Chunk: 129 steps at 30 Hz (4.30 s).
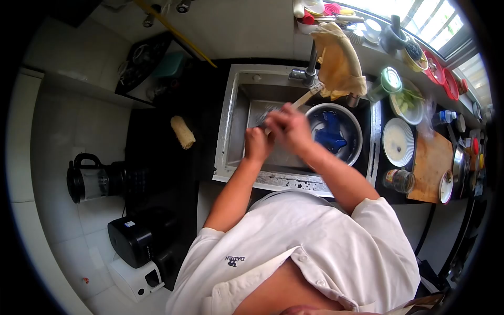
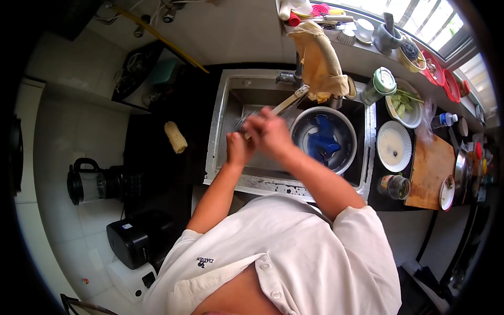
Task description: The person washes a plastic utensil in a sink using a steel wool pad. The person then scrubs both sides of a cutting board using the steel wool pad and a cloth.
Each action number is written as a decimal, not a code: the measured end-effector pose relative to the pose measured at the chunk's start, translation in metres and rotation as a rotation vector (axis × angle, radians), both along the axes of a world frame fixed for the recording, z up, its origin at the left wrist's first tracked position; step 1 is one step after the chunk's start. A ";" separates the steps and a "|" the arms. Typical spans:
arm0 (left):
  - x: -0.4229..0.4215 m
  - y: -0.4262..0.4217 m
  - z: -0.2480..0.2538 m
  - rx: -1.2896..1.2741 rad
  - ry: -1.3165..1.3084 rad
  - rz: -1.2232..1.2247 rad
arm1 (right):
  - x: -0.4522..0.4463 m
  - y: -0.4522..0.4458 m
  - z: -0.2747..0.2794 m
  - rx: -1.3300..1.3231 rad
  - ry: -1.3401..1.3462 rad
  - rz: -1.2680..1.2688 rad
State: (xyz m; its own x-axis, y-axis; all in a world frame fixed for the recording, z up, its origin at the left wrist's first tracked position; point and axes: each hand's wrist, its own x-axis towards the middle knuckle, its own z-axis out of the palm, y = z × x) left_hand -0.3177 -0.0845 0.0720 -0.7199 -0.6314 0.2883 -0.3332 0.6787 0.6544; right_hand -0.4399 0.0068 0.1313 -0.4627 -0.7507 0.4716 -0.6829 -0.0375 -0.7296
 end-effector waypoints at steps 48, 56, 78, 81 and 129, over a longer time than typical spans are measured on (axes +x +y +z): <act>-0.068 0.046 0.037 -0.119 -0.316 -0.318 | -0.071 0.078 -0.097 0.084 -0.313 -0.546; -0.097 0.015 0.013 -0.056 -0.311 -0.358 | -0.054 0.048 -0.062 -0.145 -0.410 -0.526; -0.044 -0.007 -0.068 0.023 -0.542 -0.309 | -0.070 0.030 -0.110 0.193 0.039 -0.499; -0.054 -0.014 -0.068 0.032 -0.498 -0.301 | -0.082 0.028 -0.116 0.140 -0.027 -0.510; -0.061 -0.062 -0.084 0.066 -0.537 -0.193 | -0.118 -0.030 -0.127 0.277 0.100 -0.384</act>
State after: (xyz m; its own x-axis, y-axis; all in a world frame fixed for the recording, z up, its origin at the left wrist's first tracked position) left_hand -0.3790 -0.1463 -0.0115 -0.8586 -0.4780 -0.1850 -0.5044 0.7236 0.4712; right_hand -0.5580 -0.0233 0.0039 -0.6937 -0.6379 0.3344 -0.6763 0.4174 -0.6069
